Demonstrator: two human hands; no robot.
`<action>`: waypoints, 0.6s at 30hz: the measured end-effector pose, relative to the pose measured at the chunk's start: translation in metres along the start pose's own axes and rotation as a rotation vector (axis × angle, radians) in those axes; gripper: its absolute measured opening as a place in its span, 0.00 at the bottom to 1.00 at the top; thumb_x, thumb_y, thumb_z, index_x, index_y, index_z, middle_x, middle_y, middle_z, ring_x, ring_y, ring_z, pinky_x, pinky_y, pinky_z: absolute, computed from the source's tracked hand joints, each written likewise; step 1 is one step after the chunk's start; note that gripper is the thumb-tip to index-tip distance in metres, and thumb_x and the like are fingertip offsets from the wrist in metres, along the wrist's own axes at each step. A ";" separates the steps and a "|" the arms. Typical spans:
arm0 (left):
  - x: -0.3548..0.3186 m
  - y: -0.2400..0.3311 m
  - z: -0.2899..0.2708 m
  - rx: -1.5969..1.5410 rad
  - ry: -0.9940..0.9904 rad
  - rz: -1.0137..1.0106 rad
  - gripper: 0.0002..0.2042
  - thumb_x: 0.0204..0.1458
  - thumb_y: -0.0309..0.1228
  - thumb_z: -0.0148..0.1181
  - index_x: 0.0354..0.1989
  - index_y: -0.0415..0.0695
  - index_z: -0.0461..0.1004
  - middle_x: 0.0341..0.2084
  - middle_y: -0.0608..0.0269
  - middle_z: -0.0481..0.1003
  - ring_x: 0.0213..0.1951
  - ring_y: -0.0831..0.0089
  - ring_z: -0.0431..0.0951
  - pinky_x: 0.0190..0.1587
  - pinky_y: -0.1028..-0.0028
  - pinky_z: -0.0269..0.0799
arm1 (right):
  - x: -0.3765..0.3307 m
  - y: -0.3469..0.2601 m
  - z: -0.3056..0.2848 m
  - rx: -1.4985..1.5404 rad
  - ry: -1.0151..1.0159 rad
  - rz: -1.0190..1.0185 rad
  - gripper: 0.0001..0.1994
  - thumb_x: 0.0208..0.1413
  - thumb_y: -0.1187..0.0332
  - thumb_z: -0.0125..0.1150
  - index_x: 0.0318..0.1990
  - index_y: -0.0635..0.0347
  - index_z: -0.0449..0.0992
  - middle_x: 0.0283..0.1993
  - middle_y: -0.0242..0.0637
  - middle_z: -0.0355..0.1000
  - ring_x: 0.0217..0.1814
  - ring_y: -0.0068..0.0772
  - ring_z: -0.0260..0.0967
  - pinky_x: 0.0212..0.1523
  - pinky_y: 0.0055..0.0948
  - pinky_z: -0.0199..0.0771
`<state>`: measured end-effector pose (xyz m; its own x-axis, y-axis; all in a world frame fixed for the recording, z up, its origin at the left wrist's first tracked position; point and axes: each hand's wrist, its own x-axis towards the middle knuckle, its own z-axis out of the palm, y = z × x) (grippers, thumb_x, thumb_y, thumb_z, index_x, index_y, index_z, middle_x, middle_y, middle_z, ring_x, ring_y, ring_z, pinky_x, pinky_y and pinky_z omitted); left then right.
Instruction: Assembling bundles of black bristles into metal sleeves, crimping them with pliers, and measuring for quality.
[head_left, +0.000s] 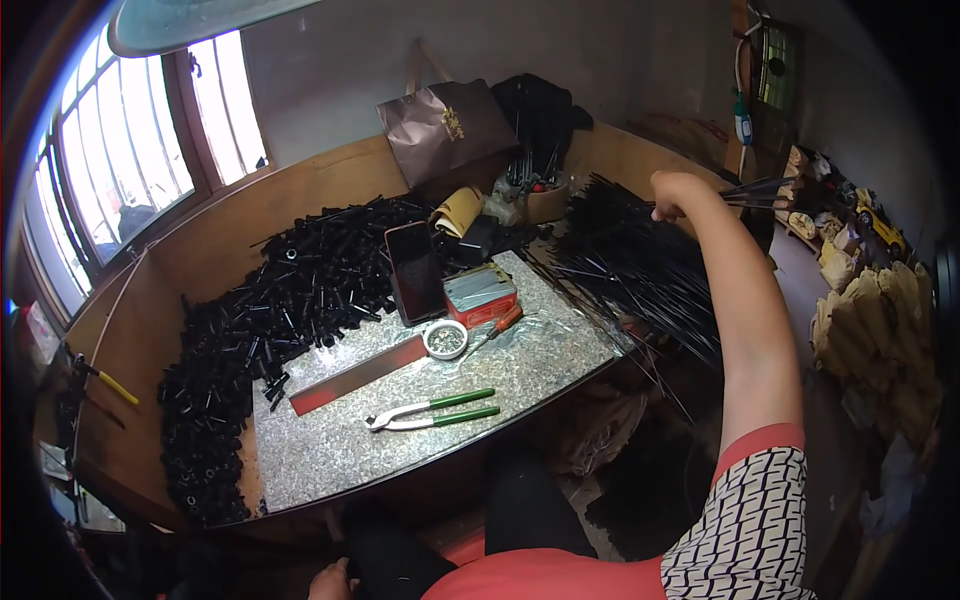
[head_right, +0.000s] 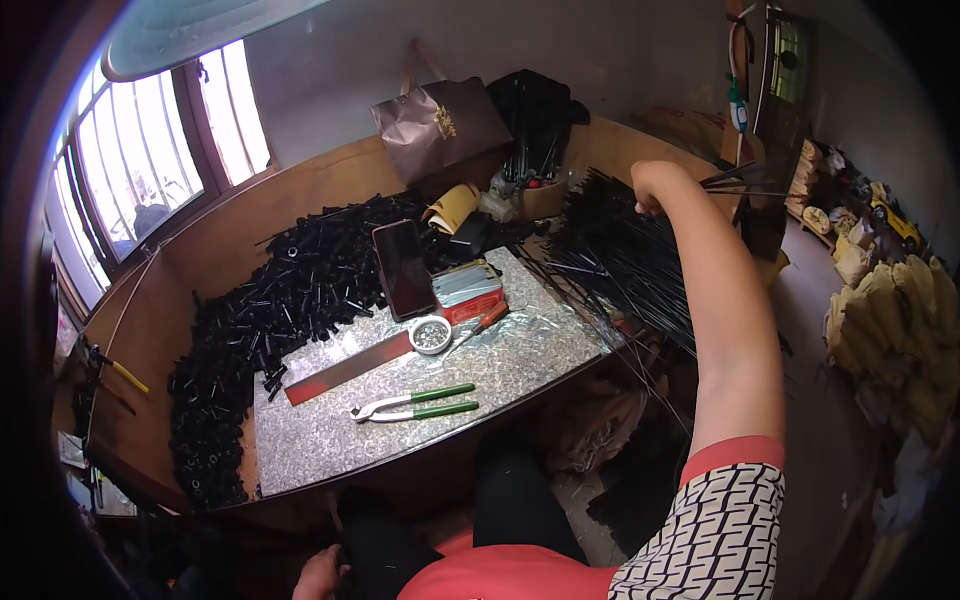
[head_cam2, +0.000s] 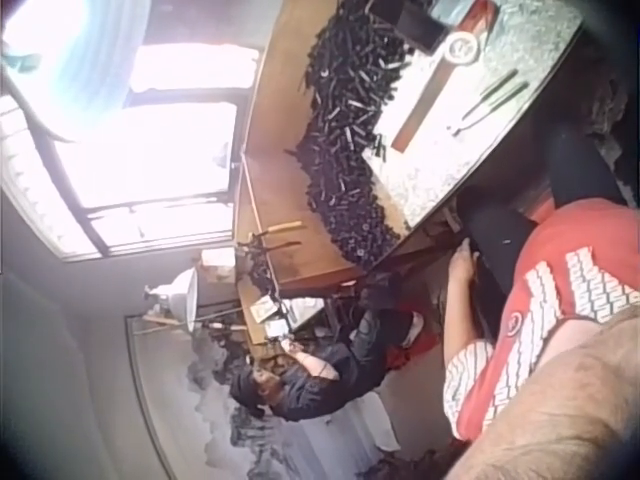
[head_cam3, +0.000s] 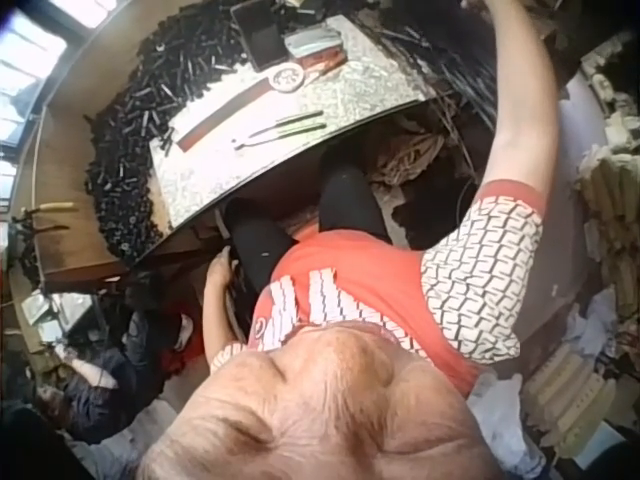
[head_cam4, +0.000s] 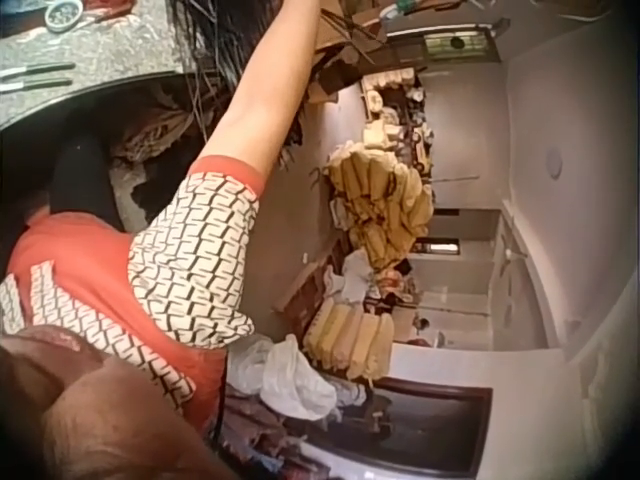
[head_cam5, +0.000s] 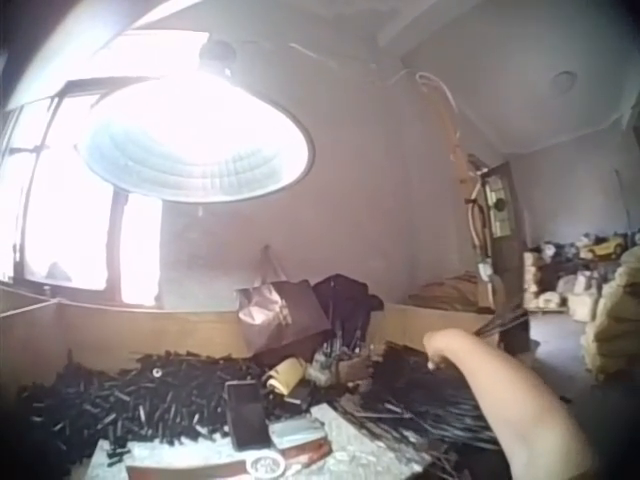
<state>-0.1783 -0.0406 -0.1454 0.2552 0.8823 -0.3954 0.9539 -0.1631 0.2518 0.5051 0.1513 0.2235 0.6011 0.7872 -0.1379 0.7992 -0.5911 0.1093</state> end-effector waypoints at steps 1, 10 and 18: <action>0.001 0.003 -0.002 -0.002 0.004 0.010 0.26 0.51 0.34 0.58 0.58 0.39 0.61 0.48 0.40 0.70 0.50 0.46 0.70 0.52 0.58 0.67 | 0.002 0.003 -0.002 0.000 -0.001 0.005 0.11 0.51 0.69 0.64 0.38 0.69 0.77 0.31 0.43 0.76 0.29 0.35 0.74 0.30 0.35 0.75; 0.000 0.013 -0.018 0.010 0.044 0.048 0.25 0.51 0.33 0.58 0.58 0.39 0.62 0.48 0.40 0.71 0.48 0.45 0.71 0.50 0.57 0.68 | -0.004 0.012 -0.016 -0.164 0.172 0.002 0.17 0.51 0.66 0.63 0.45 0.70 0.73 0.44 0.48 0.75 0.47 0.44 0.74 0.47 0.38 0.73; 0.004 0.020 -0.023 0.046 0.072 0.086 0.25 0.51 0.33 0.58 0.57 0.40 0.62 0.45 0.41 0.72 0.46 0.46 0.72 0.48 0.57 0.69 | 0.015 0.039 -0.024 -0.217 0.465 0.002 0.10 0.50 0.75 0.60 0.40 0.68 0.76 0.42 0.49 0.75 0.41 0.44 0.76 0.37 0.36 0.76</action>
<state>-0.1619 -0.0301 -0.1212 0.3263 0.8933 -0.3090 0.9356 -0.2585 0.2406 0.5455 0.1445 0.2489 0.4971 0.8105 0.3098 0.7493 -0.5810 0.3178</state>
